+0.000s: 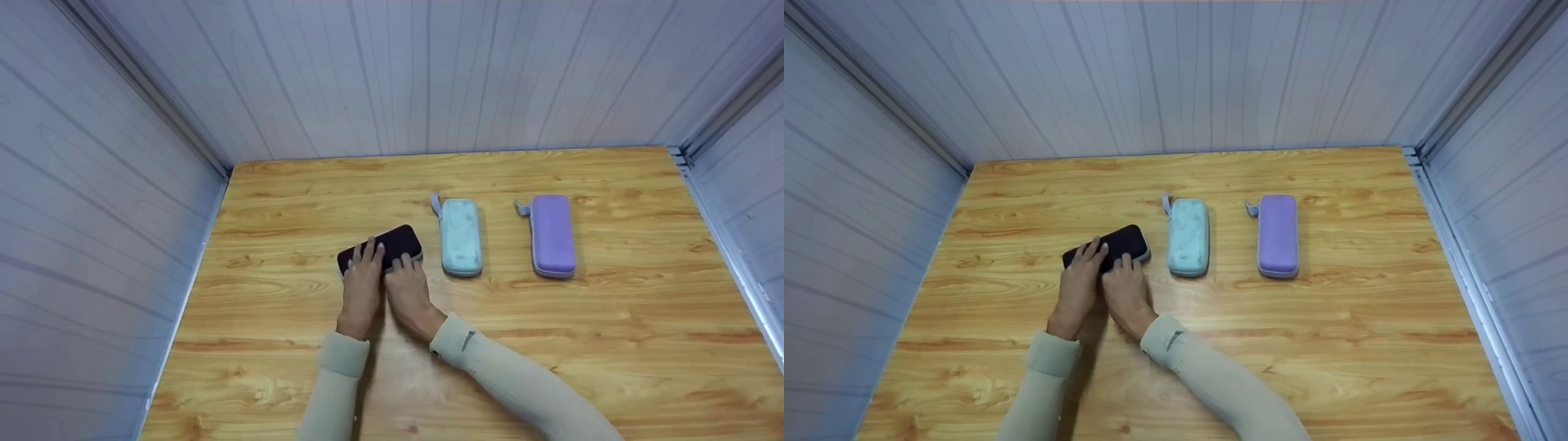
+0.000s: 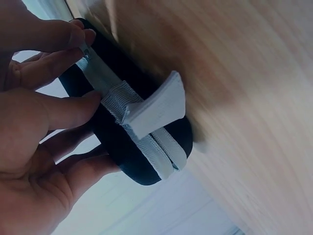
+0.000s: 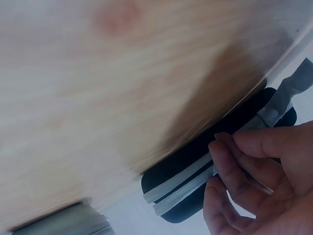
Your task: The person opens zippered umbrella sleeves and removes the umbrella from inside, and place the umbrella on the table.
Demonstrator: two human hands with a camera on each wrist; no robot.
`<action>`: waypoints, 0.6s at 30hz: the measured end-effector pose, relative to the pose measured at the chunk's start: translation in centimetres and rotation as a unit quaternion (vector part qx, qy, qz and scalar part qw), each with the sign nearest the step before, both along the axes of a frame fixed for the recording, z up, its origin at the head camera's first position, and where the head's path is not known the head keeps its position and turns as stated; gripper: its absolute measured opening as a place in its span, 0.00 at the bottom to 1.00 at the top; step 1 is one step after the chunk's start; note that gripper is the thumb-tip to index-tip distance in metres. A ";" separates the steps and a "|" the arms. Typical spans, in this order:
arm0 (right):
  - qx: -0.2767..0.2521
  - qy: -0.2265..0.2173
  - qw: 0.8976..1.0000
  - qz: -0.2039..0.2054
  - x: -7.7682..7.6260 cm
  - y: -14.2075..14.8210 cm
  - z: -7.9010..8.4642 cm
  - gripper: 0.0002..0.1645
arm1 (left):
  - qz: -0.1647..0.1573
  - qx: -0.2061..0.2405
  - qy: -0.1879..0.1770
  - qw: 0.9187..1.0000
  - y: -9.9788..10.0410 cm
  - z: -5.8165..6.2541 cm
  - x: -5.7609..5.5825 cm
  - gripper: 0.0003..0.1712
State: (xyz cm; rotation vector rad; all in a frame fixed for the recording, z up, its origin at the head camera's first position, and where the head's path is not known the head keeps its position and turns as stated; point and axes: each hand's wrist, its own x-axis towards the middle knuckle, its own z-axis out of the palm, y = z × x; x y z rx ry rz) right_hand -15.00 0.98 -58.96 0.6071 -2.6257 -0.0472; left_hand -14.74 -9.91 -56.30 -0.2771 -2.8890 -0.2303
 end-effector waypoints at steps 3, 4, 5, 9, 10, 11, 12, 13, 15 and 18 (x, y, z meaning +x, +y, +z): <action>-0.001 -0.005 1.000 0.004 0.1 -0.2 0.0 0.10 | 0.000 -0.004 0.006 1.000 0.0 0.1 0.0 0.28; 0.001 -0.008 1.000 0.005 0.1 -0.2 0.0 0.10 | 0.000 -0.005 0.008 1.000 0.1 0.0 0.0 0.27; 0.002 -0.011 1.000 0.006 0.2 -0.3 0.0 0.10 | -0.001 -0.004 0.008 1.000 0.1 0.0 0.0 0.27; 0.006 -0.026 1.000 0.004 0.4 -0.5 0.0 0.10 | 0.000 -0.007 0.002 1.000 0.2 0.1 0.0 0.28; 0.007 -0.029 1.000 0.004 0.4 -0.6 0.1 0.10 | 0.001 -0.009 0.001 1.000 0.2 0.1 0.0 0.28; 0.008 -0.031 0.999 0.004 0.4 -0.7 0.1 0.11 | 0.003 -0.011 -0.001 1.000 0.2 0.1 0.1 0.28; 0.009 -0.032 0.999 0.005 0.5 -0.7 0.1 0.11 | 0.005 -0.014 -0.002 1.000 0.2 0.1 0.1 0.28; 0.010 -0.033 0.999 0.005 0.5 -0.8 0.1 0.11 | 0.006 -0.017 -0.004 1.000 0.2 0.2 0.2 0.28; 0.009 -0.027 1.000 0.006 0.5 -0.9 0.0 0.11 | 0.007 -0.008 -0.009 1.000 0.2 0.2 0.2 0.28; 0.008 -0.010 1.000 0.005 0.6 -1.0 0.0 0.10 | 0.005 0.013 -0.014 1.000 0.1 0.1 0.2 0.28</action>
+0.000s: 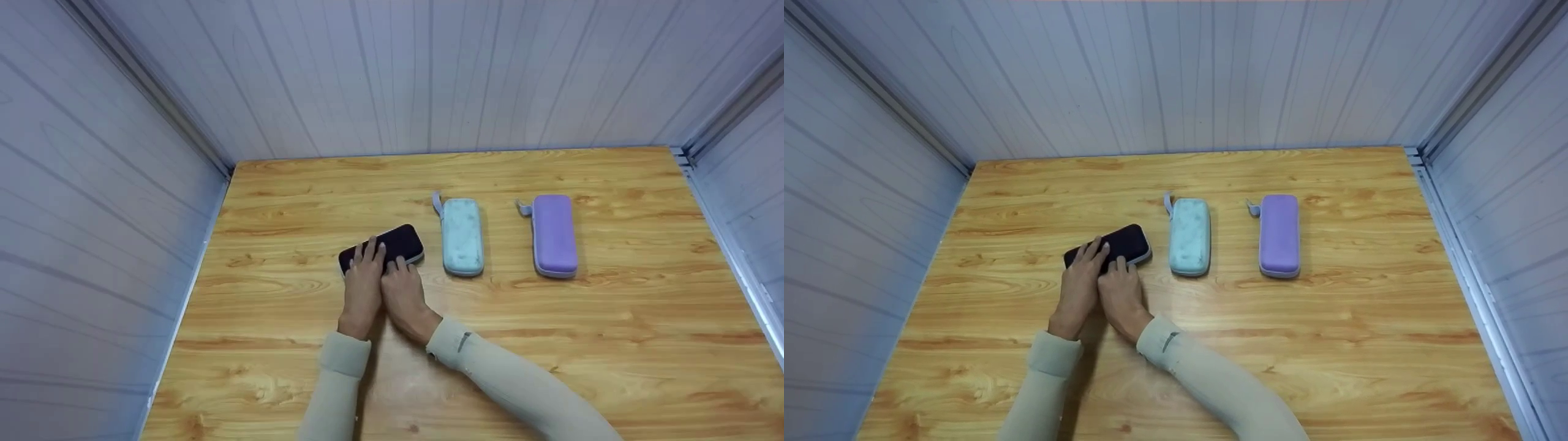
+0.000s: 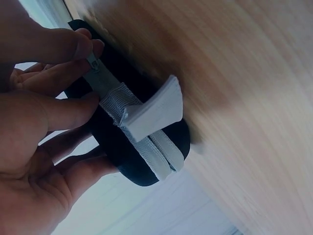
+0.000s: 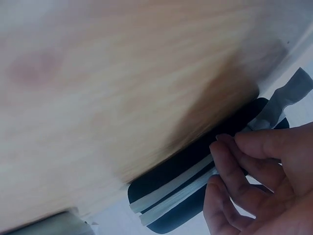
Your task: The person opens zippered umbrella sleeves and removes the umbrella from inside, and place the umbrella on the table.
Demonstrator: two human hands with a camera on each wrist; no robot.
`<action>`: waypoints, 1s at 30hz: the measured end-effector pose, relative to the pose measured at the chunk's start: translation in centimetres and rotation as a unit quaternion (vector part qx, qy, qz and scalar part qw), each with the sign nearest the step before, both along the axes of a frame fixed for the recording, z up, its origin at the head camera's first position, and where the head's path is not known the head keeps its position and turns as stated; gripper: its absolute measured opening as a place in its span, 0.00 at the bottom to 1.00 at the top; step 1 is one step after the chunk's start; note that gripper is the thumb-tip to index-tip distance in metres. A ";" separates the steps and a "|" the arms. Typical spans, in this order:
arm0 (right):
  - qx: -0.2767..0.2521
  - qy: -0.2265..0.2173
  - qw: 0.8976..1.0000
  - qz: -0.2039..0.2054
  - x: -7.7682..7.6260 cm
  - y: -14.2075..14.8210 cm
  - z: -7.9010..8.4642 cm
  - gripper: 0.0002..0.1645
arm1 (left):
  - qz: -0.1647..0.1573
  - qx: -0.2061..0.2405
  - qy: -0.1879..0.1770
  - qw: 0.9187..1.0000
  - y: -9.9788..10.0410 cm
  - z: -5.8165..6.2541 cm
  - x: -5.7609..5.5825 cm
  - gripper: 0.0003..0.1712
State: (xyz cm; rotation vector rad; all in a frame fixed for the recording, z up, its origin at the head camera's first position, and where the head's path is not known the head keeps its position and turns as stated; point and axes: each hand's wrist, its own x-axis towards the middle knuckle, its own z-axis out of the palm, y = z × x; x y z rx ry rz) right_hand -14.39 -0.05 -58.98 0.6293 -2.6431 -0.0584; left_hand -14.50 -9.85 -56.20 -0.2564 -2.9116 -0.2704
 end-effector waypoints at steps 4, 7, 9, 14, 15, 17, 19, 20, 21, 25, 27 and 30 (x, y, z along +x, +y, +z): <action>-0.003 0.014 1.000 0.001 0.0 0.0 -0.1 0.09 | -0.012 0.014 0.003 1.000 -0.3 0.1 -0.1 0.27; -0.006 0.017 1.000 0.003 -0.1 0.1 -0.2 0.09 | -0.025 0.021 0.004 0.999 -0.7 0.4 -0.2 0.27; -0.008 0.019 1.000 0.001 -0.2 0.2 -0.3 0.09 | -0.031 0.024 -0.001 0.999 -1.0 0.6 -0.3 0.28; -0.010 0.014 1.000 0.001 -0.3 0.3 -0.3 0.10 | -0.025 -0.004 -0.020 0.999 -1.7 0.9 -0.5 0.31; -0.009 0.014 1.000 0.002 -0.3 0.4 -0.2 0.10 | -0.023 -0.011 -0.021 0.999 -1.8 0.9 -0.5 0.32; -0.007 0.015 1.000 0.002 -0.3 0.4 -0.2 0.10 | -0.022 -0.015 -0.020 0.999 -1.9 1.0 -0.6 0.31; -0.006 0.018 1.000 0.002 -0.2 0.4 -0.2 0.10 | -0.024 -0.010 -0.020 0.999 -2.0 1.0 -0.6 0.31; -0.006 0.019 1.000 0.001 -0.2 0.4 -0.1 0.10 | -0.025 -0.002 -0.022 0.999 -2.0 1.0 -0.6 0.31; -0.005 0.019 1.000 0.001 -0.2 0.4 -0.1 0.10 | -0.028 0.007 -0.027 0.999 -2.1 1.0 -0.6 0.32; -0.004 0.016 1.000 0.001 -0.1 0.3 -0.1 0.10 | -0.035 0.034 -0.037 0.998 -2.4 0.7 -0.6 0.31; -0.002 0.018 1.000 0.002 -0.2 0.3 -0.2 0.11 | -0.040 0.042 -0.034 0.998 -2.4 0.7 -0.6 0.30; 0.001 0.028 1.000 0.004 -0.2 0.2 -0.3 0.11 | -0.044 0.051 -0.026 0.997 -2.5 0.5 -0.6 0.30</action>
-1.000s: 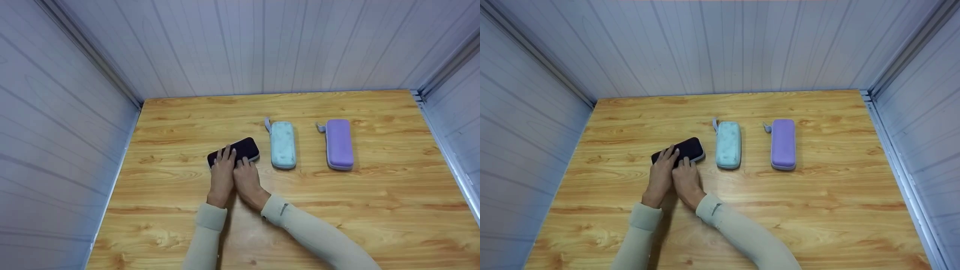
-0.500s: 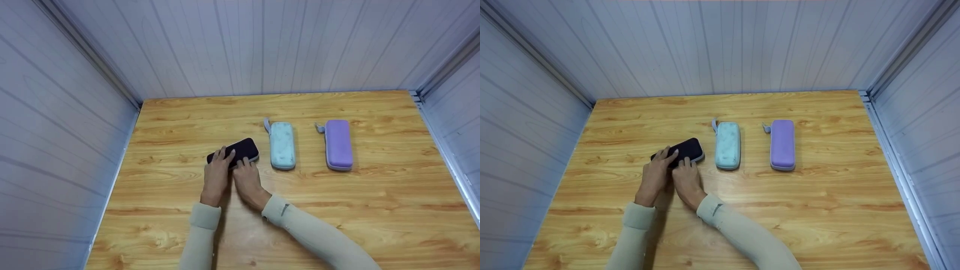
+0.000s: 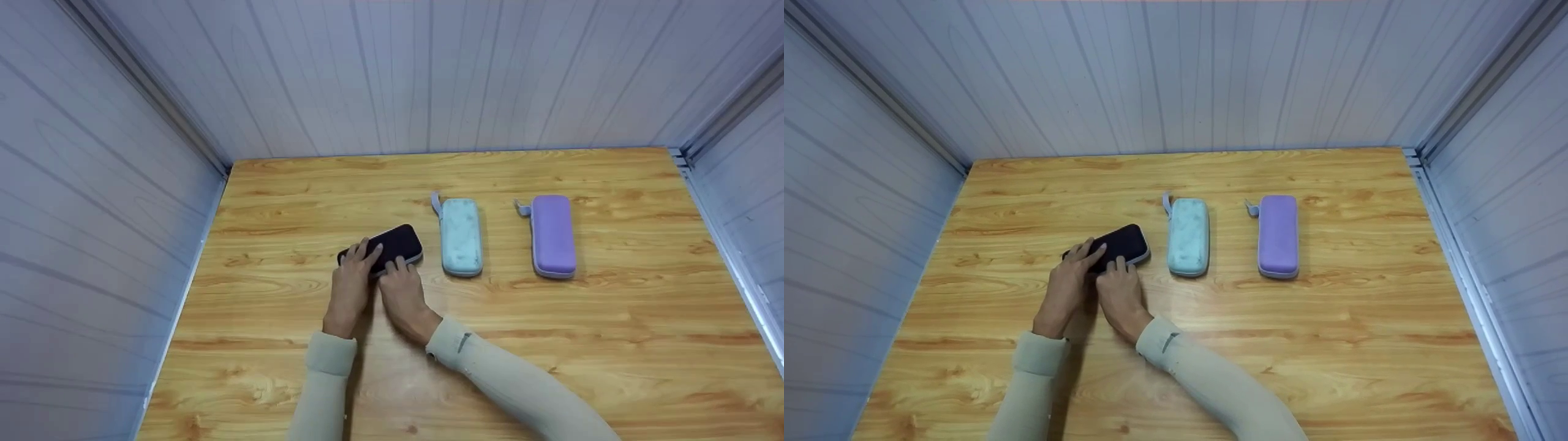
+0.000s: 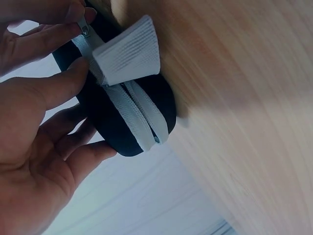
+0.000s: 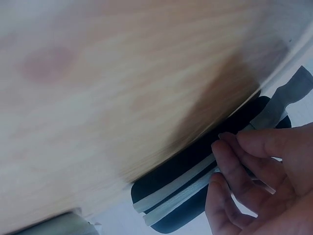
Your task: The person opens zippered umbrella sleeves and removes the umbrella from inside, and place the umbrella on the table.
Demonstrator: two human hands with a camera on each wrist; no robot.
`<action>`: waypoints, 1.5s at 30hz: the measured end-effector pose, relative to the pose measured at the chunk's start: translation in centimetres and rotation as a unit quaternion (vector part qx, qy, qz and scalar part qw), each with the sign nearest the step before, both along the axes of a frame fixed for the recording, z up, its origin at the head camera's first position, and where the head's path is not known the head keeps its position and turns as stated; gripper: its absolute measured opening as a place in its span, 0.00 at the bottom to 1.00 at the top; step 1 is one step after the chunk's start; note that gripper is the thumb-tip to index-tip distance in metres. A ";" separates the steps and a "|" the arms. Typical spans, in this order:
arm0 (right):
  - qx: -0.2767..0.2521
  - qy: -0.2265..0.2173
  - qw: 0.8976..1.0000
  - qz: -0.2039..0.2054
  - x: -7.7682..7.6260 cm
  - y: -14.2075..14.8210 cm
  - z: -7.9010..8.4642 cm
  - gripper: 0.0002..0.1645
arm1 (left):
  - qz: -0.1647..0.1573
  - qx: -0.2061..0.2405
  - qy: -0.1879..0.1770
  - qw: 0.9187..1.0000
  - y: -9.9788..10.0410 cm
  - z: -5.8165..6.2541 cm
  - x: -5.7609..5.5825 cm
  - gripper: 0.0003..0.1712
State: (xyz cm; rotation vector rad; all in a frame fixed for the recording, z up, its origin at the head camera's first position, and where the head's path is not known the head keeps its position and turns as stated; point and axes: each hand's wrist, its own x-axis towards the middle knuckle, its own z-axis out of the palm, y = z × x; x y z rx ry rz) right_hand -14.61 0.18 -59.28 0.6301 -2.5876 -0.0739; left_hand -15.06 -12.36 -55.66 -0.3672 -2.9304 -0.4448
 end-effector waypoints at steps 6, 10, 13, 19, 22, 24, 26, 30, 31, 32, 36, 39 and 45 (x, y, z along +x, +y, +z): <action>-0.008 0.001 1.000 0.010 0.0 -0.1 0.0 0.11 | -0.003 0.009 0.009 1.000 -0.1 -0.1 -0.1 0.30; -0.013 -0.005 1.000 0.017 0.1 -0.2 0.0 0.11 | -0.006 0.014 0.015 1.000 -0.1 -0.4 0.1 0.27; -0.015 -0.013 1.000 0.017 0.1 -0.3 0.0 0.11 | -0.008 0.024 0.015 1.000 -0.3 -0.5 0.2 0.24; -0.018 -0.030 0.999 0.019 0.2 -0.4 0.3 0.11 | -0.018 0.032 -0.030 0.999 -0.8 0.3 0.3 0.27; -0.014 -0.045 0.999 0.015 0.3 -0.5 0.5 0.11 | -0.023 0.033 -0.038 0.998 -1.1 0.4 0.2 0.31; -0.010 -0.055 0.998 0.016 0.4 -0.6 0.6 0.11 | -0.024 0.036 -0.039 0.998 -1.1 0.4 0.1 0.32; -0.008 -0.060 0.998 0.018 0.4 -0.8 0.6 0.11 | -0.025 0.038 -0.036 0.998 -1.2 0.3 0.1 0.32; -0.015 -0.046 0.999 0.022 0.4 -1.0 0.4 0.10 | -0.030 0.044 -0.029 0.998 -1.1 0.2 0.0 0.29; -0.018 -0.043 0.999 0.023 0.4 -1.0 0.4 0.10 | -0.031 0.045 -0.027 0.998 -1.1 0.2 0.0 0.29; -0.021 -0.041 0.999 0.024 0.4 -1.0 0.4 0.10 | -0.031 0.045 -0.025 0.998 -1.1 0.2 0.0 0.28; -0.024 -0.043 0.998 0.031 0.4 -1.1 0.4 0.10 | -0.031 0.051 -0.022 0.998 -1.1 0.1 0.0 0.27; -0.020 -0.046 0.998 0.028 0.4 -1.2 0.5 0.10 | -0.038 0.058 -0.017 0.997 -1.2 0.1 0.0 0.27; -0.012 -0.058 0.998 0.023 0.4 -1.3 0.5 0.10 | -0.044 0.065 -0.007 0.997 -1.3 0.1 0.0 0.27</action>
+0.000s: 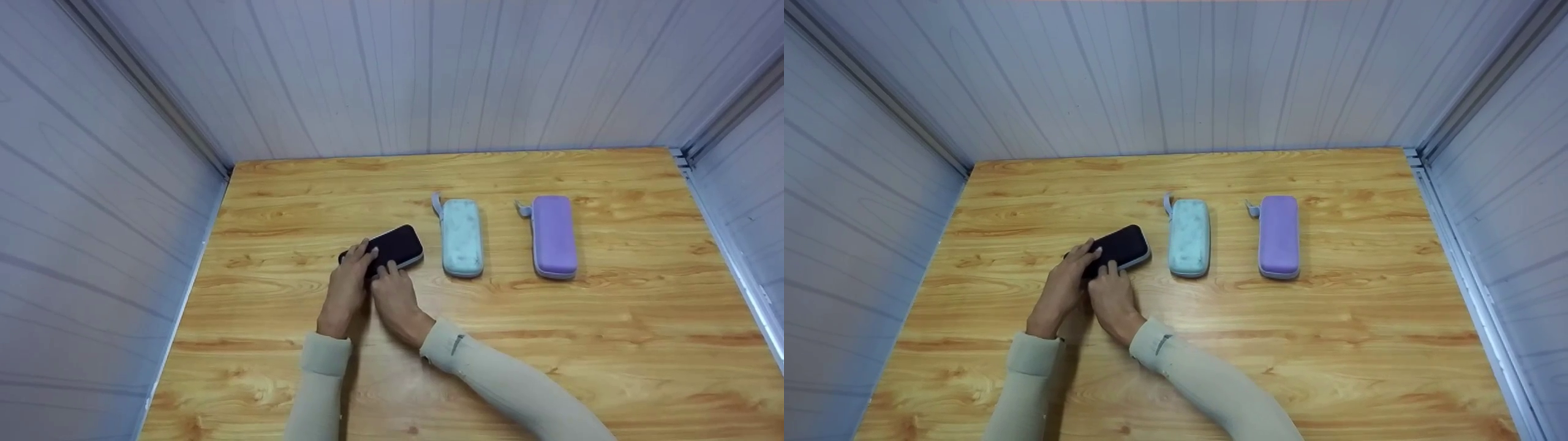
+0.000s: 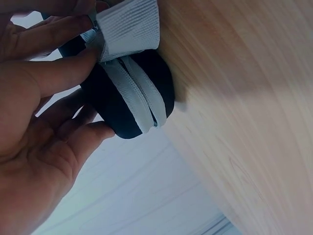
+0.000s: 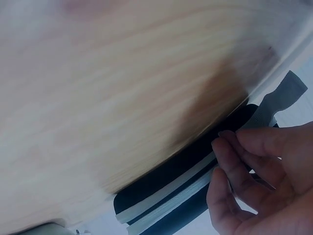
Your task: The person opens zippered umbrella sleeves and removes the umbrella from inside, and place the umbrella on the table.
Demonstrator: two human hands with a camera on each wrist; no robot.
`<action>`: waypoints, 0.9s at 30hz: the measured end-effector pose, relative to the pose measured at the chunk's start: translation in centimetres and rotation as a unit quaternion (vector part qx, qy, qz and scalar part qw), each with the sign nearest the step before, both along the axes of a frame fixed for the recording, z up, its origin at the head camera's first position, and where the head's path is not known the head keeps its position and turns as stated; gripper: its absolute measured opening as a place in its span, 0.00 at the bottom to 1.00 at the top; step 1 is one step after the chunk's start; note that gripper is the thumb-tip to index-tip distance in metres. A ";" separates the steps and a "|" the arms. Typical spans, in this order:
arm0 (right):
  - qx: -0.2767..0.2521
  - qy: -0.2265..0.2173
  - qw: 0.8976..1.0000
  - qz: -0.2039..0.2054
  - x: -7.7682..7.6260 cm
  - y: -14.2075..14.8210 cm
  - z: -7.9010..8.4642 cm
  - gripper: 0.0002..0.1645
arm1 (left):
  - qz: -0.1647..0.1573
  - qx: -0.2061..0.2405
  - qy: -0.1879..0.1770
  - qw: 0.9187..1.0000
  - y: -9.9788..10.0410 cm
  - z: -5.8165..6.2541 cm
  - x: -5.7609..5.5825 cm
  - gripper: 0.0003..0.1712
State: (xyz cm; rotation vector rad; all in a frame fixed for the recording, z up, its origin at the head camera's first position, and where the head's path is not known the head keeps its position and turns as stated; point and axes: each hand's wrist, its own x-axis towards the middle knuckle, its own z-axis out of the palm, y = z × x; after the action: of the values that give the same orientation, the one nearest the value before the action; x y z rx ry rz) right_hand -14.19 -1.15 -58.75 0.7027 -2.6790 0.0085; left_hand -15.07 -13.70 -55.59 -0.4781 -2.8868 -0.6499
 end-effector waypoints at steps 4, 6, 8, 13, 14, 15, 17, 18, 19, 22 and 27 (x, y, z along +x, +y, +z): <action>0.000 0.006 1.000 0.002 0.0 0.0 -0.1 0.10 | 0.002 0.001 0.001 1.000 0.0 -0.1 0.0 0.27; -0.001 0.013 1.000 0.003 0.0 0.0 -0.2 0.10 | 0.005 -0.002 0.000 1.000 0.0 -0.1 0.1 0.28; -0.001 0.013 1.000 0.001 0.0 0.1 -0.2 0.10 | 0.008 -0.004 0.000 1.000 0.1 -0.1 0.1 0.27; -0.003 -0.030 1.000 -0.005 0.1 0.6 0.1 0.08 | 0.005 -0.002 0.010 1.000 0.2 -0.1 0.2 0.28; -0.005 -0.038 0.999 -0.005 0.1 0.8 0.2 0.07 | 0.003 -0.003 0.014 1.000 0.2 -0.1 0.2 0.28; -0.009 -0.046 0.999 -0.005 0.2 0.9 0.2 0.06 | 0.002 -0.003 0.018 1.000 0.2 -0.1 0.3 0.28; -0.021 -0.058 0.998 -0.002 0.3 1.2 0.4 0.05 | 0.002 -0.007 0.027 1.000 0.1 -0.1 0.3 0.30; -0.027 -0.062 0.998 0.001 0.3 1.4 0.4 0.05 | 0.003 -0.007 0.029 1.000 0.1 -0.1 0.3 0.30; -0.035 -0.065 0.997 0.005 0.4 1.6 0.5 0.05 | 0.004 -0.008 0.029 1.000 0.1 -0.1 0.3 0.30; -0.066 -0.078 0.995 0.015 0.4 2.2 0.7 0.05 | 0.005 -0.010 0.029 1.000 0.1 -0.1 0.3 0.31; -0.120 -0.072 0.990 0.016 -0.2 3.5 1.4 0.04 | 0.002 -0.017 0.041 0.999 0.1 -0.3 0.3 0.33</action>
State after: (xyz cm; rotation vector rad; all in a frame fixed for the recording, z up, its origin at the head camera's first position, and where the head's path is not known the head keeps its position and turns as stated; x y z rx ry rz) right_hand -14.37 2.34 -57.36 0.6899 -2.7378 0.3969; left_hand -14.80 -13.63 -55.91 -0.4909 -2.8246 -0.5672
